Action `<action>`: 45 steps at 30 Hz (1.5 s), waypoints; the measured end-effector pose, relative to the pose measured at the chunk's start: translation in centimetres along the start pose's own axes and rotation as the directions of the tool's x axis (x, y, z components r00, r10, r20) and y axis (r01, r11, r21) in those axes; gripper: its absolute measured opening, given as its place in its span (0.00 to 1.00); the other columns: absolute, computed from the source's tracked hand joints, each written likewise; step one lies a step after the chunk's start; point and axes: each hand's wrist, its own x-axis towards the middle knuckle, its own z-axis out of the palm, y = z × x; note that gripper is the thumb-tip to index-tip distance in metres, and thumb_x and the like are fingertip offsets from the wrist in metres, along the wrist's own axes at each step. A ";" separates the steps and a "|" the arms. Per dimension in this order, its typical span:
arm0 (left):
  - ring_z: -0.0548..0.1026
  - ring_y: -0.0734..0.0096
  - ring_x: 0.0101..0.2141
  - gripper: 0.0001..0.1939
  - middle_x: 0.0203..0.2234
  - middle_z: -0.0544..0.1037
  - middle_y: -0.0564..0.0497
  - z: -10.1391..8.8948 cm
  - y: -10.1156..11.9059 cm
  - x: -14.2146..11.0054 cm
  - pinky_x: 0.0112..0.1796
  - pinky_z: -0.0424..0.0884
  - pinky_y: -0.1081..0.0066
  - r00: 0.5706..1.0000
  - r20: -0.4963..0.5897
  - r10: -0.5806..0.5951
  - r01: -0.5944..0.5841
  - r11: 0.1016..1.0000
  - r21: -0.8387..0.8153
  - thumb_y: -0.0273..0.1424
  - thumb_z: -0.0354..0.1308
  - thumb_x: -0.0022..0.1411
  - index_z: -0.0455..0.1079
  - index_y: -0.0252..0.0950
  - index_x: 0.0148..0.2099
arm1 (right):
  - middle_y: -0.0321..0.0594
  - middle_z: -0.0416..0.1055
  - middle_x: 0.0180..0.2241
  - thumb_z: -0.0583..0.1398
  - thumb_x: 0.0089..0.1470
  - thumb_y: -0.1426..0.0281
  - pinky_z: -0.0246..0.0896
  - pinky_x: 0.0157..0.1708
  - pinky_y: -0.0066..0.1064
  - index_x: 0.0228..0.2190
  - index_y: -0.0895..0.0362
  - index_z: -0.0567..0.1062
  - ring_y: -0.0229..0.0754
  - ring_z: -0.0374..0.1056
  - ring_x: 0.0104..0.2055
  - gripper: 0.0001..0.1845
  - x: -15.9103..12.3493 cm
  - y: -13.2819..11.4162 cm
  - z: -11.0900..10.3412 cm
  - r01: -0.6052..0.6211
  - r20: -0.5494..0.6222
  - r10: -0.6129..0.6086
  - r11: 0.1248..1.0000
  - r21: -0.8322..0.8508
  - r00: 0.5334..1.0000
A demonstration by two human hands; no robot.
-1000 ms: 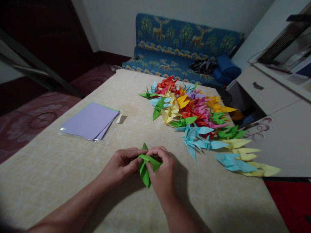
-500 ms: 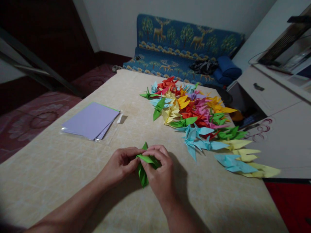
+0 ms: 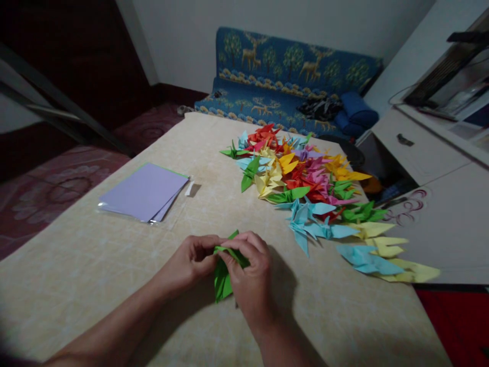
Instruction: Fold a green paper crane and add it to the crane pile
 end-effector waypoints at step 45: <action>0.46 0.82 0.16 0.19 0.12 0.53 0.60 -0.1 -0.9 0.2 0.19 0.40 0.72 0.974 0.070 -0.214 0.223 0.961 -0.162 0.40 0.61 0.57 0.65 0.32 0.22 | 0.38 0.73 0.33 0.64 0.47 0.65 0.61 0.34 0.31 0.36 0.56 0.74 0.44 0.69 0.35 0.13 0.9 -1.7 -1.2 -0.131 0.023 0.135 0.983 -0.125 0.991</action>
